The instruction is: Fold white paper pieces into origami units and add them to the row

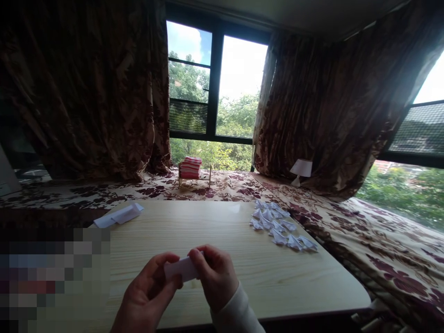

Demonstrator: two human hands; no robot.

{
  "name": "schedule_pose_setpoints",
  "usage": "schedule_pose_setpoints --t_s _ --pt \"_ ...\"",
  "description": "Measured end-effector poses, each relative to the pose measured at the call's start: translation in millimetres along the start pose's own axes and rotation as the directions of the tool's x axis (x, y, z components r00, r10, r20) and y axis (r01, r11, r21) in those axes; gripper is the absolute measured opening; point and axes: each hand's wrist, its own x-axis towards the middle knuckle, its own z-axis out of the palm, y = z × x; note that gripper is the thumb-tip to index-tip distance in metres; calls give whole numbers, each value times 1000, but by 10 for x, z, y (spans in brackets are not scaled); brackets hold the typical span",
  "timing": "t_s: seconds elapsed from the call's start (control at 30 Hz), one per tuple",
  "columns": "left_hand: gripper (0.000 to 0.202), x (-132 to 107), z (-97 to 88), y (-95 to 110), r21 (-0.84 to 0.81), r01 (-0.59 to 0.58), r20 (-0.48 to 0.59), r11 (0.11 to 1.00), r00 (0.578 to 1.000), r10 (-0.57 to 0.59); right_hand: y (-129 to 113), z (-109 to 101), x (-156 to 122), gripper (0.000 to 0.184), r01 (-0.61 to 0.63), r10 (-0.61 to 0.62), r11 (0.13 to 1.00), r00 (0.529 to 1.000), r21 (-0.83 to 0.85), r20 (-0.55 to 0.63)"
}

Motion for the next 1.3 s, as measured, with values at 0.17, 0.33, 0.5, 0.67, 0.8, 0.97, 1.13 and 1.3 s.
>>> schedule_pose_setpoints --t_s 0.17,0.33,0.5,0.67,0.8,0.97,1.13,1.3 --pt "32 41 -43 -70 -125 108 85 986 992 -98 13 -11 -5 30 27 -27 1000 1000 -2 2" --pt "34 182 -129 35 -46 181 225 982 960 -166 8 -41 -5 29 47 -48 996 999 -75 -4" --pt "53 328 -166 138 35 470 504 882 754 -421 -42 -71 5 28 75 -63 988 994 -136 89" --pt "44 276 -155 85 -21 567 602 823 665 -442 -73 -64 20 24 160 -132 949 984 -271 120" --pt "36 239 -153 39 -89 577 601 812 681 -419 -129 -77 16 27 138 -100 949 984 -283 144" --pt "32 205 -139 50 -187 572 560 799 730 -391 -188 -172 1 37 77 -50 970 991 -229 121" --pt "32 178 -123 75 -226 584 547 780 738 -394 -149 -219 0 38 66 -44 973 994 -222 102" --pt "31 182 -122 74 -250 586 569 771 733 -373 -147 -200 14 38 59 -36 973 994 -223 104"
